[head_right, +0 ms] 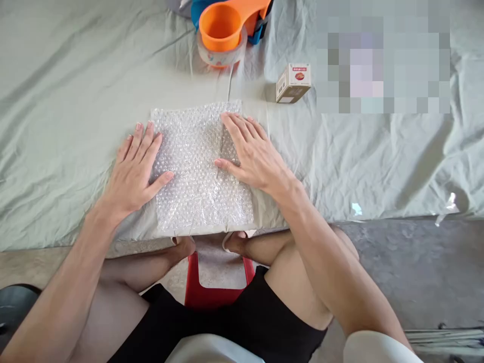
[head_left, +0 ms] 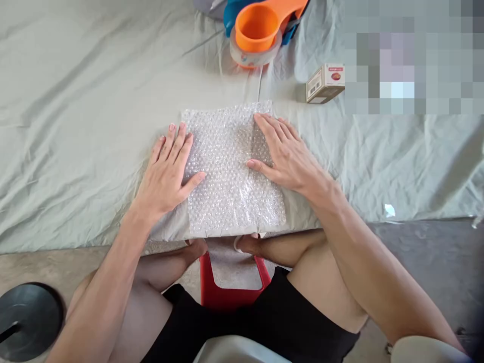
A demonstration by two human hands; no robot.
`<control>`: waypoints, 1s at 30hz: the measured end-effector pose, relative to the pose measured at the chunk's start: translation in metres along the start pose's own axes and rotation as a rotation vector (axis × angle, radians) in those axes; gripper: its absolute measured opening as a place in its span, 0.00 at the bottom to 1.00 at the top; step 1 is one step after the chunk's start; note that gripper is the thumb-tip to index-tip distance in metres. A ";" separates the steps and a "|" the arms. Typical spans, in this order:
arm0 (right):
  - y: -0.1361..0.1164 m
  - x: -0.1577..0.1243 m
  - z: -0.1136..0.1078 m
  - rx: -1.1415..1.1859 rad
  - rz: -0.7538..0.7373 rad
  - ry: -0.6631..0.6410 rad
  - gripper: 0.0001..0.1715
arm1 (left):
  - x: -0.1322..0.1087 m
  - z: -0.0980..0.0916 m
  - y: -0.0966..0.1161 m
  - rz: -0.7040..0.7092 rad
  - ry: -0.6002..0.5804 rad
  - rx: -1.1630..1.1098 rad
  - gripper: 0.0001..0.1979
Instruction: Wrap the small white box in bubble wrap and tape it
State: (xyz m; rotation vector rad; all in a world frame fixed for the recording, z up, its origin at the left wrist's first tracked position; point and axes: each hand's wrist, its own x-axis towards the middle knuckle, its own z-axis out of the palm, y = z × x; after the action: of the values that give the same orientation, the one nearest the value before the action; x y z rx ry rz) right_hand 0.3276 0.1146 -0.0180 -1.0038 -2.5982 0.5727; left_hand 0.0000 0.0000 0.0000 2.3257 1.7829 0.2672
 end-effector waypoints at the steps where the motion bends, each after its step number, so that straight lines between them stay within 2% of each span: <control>1: -0.001 0.001 0.001 -0.011 0.013 -0.009 0.56 | 0.000 0.000 0.000 0.001 0.007 -0.003 0.43; 4: -0.002 0.000 0.002 -0.032 0.041 -0.011 0.55 | -0.001 -0.001 0.001 0.029 0.021 -0.013 0.43; 8: -0.003 0.000 0.001 -0.028 0.035 -0.029 0.58 | 0.001 -0.002 0.002 0.057 -0.023 -0.034 0.43; 13: -0.003 0.001 0.003 -0.032 0.036 -0.030 0.58 | 0.004 -0.005 0.005 0.021 -0.069 0.014 0.37; 19: -0.003 0.002 0.004 -0.028 0.025 -0.020 0.58 | 0.006 -0.007 0.006 -0.015 -0.087 0.016 0.40; 27: -0.005 0.000 0.003 -0.036 0.028 -0.051 0.50 | 0.006 -0.005 0.003 -0.015 -0.037 -0.039 0.37; 29: -0.004 0.001 -0.005 -0.071 0.038 -0.005 0.47 | 0.006 -0.006 0.005 -0.015 -0.048 -0.032 0.37; 30: -0.001 0.002 -0.011 -0.110 0.058 0.057 0.45 | 0.005 -0.006 0.006 -0.008 -0.050 -0.028 0.37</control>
State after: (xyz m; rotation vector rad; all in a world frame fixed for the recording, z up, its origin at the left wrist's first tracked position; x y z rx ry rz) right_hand 0.3300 0.1177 -0.0072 -1.1163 -2.5816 0.4115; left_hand 0.0052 0.0040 0.0070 2.2847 1.7538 0.2301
